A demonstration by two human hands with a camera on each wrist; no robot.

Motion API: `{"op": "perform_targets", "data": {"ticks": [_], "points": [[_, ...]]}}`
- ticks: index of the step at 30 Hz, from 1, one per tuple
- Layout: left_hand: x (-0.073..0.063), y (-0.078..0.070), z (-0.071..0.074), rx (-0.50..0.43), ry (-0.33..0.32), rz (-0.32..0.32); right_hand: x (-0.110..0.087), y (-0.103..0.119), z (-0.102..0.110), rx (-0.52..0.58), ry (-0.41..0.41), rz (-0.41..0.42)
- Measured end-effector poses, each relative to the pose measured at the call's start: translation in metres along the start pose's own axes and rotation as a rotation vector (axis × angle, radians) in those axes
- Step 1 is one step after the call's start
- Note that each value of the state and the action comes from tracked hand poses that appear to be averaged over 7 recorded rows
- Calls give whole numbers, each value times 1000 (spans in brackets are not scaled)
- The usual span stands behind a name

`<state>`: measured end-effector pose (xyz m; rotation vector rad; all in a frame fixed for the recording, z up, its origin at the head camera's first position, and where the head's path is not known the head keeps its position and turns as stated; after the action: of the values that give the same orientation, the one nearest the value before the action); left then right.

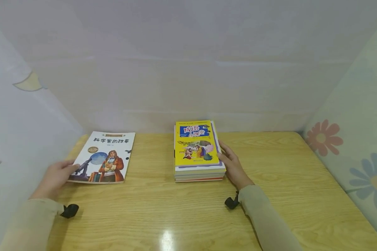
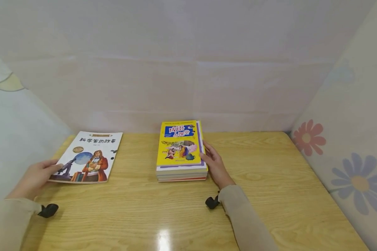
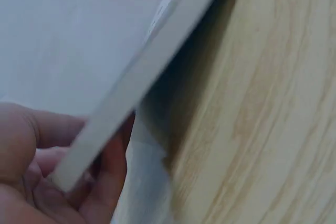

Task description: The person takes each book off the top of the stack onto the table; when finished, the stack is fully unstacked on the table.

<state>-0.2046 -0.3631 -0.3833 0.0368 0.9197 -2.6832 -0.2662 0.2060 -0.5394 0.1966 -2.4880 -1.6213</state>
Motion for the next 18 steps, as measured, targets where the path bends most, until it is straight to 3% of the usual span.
{"op": "perform_targets", "data": {"ticks": [6,11,15,18], "points": [[0,-7,-1,138,-36,20,0,-5,3,4,-6,-3],[2,-20,0,372,-72,-91,2,-14,8,34,4,-2],[3,-32,-7,552,-84,-134,5,-18,10,47,13,11],[-3,-49,-20,580,-105,-152,5,-21,11,46,4,3]]}}
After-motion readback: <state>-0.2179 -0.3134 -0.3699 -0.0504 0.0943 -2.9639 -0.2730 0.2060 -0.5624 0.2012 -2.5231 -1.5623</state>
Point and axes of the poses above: each hand's wrist, its own x-axis towards the middle knuckle, its own z-axis out of the back of the hand, y = z × x, the point moved 2 cm from there along x, towards the middle knuckle, and after that the axes turned 5 degrees about -y, right-handed, at the moved point
